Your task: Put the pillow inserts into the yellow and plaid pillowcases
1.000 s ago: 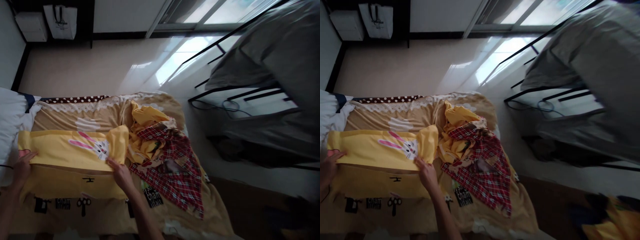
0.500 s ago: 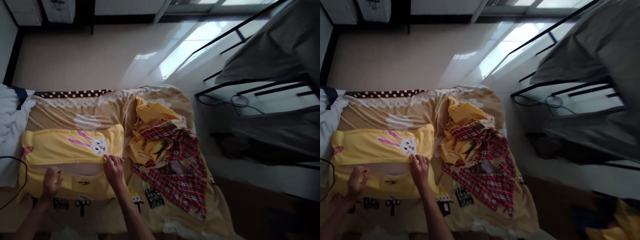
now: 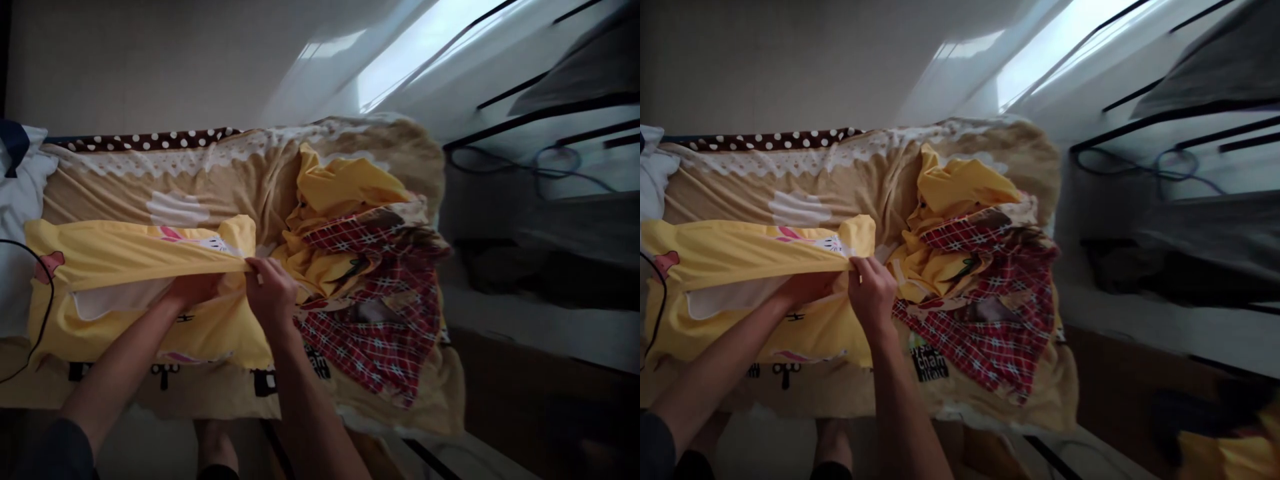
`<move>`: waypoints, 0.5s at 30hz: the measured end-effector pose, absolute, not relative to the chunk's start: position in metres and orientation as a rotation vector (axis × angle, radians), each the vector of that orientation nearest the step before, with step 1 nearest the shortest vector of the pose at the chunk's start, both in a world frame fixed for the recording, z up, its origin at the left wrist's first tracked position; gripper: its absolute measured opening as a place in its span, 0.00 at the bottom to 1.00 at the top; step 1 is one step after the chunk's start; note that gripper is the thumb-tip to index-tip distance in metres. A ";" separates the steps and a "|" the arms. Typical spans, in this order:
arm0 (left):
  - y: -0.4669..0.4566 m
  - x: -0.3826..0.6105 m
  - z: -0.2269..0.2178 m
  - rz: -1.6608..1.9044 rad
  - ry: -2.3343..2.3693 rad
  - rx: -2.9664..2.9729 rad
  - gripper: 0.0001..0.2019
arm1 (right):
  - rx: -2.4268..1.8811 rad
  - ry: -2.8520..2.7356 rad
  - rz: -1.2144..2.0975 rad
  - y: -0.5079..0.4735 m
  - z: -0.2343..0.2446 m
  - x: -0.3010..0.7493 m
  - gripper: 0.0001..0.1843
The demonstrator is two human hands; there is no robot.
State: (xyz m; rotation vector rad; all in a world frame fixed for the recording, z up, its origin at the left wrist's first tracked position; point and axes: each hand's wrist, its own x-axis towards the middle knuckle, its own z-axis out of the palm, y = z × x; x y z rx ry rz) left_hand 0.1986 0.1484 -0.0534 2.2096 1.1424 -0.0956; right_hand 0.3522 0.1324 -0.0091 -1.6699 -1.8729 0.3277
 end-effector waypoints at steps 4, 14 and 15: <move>0.164 0.216 -0.061 -0.144 1.239 2.182 0.21 | -1.682 -1.846 0.368 0.150 -0.001 0.357 0.10; 0.164 0.237 -0.098 -0.025 1.313 2.197 0.13 | -1.722 -1.781 0.448 0.165 -0.013 0.364 0.09; 0.165 0.237 -0.099 -0.029 1.282 2.216 0.14 | -1.725 -1.774 0.444 0.164 -0.014 0.366 0.10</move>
